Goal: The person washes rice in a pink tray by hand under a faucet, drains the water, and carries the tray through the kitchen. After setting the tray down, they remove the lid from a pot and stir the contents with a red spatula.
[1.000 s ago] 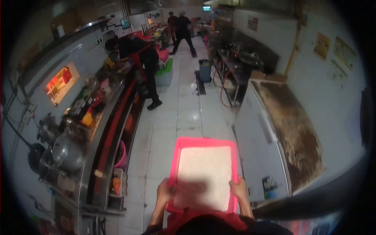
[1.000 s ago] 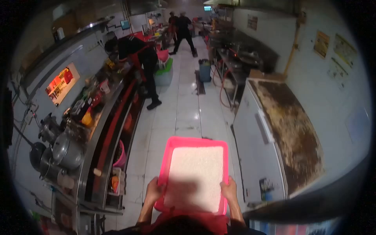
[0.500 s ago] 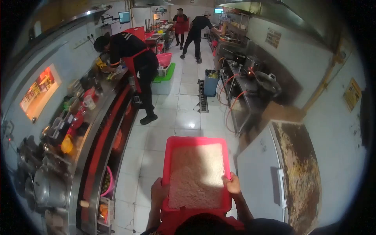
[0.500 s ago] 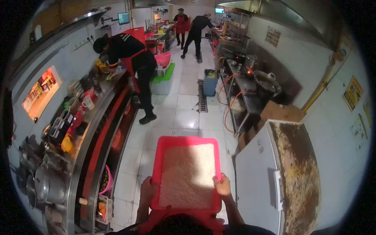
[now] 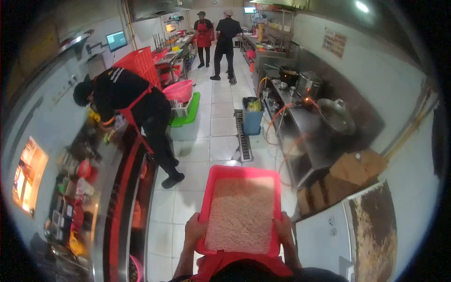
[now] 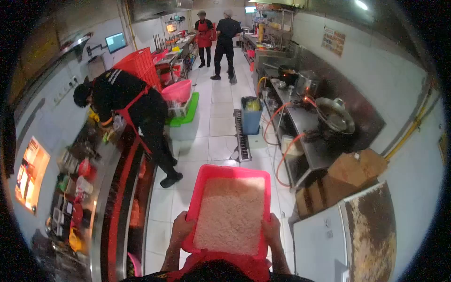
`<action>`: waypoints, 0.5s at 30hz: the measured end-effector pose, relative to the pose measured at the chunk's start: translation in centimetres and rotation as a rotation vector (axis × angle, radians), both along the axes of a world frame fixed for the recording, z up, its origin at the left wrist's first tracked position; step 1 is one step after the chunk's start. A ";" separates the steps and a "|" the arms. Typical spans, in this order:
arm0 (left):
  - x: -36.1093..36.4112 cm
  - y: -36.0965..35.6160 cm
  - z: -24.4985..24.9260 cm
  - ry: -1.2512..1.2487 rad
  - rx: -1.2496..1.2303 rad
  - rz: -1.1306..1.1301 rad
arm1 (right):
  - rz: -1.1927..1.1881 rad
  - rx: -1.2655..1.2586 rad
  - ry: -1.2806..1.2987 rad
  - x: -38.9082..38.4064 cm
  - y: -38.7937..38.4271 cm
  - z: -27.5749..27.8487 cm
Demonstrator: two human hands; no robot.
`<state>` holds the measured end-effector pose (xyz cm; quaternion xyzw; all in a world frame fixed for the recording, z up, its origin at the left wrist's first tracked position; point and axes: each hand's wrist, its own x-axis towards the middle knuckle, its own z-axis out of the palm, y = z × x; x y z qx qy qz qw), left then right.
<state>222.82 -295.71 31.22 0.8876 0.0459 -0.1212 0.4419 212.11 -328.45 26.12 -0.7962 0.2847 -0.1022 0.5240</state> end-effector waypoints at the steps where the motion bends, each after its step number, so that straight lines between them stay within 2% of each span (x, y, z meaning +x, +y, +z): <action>1: 2.4 -0.2 -0.4 0.001 0.000 0.005 | -0.002 0.018 0.010 2.4 -0.5 0.1; 3: 7.6 -0.9 -1.3 -0.018 -0.014 0.022 | 0.114 0.164 -0.058 9.3 -3.0 0.6; 5: 10.8 -1.6 -3.2 -0.104 -0.048 0.101 | 0.146 0.098 -0.040 15.6 -4.5 1.0; 6: 12.6 -3.1 0.5 -0.043 -0.068 0.159 | 0.161 0.077 -0.038 18.7 -4.9 1.9; 9: 19.4 -4.9 0.0 -0.033 -0.077 0.243 | 0.208 -0.032 0.000 27.2 -6.8 1.1; 13: 31.4 -5.9 -3.9 -0.039 -0.029 0.184 | 0.219 0.037 0.006 39.7 -9.2 -3.2; 15: 37.8 -6.8 -4.7 -0.092 -0.046 0.176 | 0.217 -0.038 0.114 45.3 -9.9 -1.0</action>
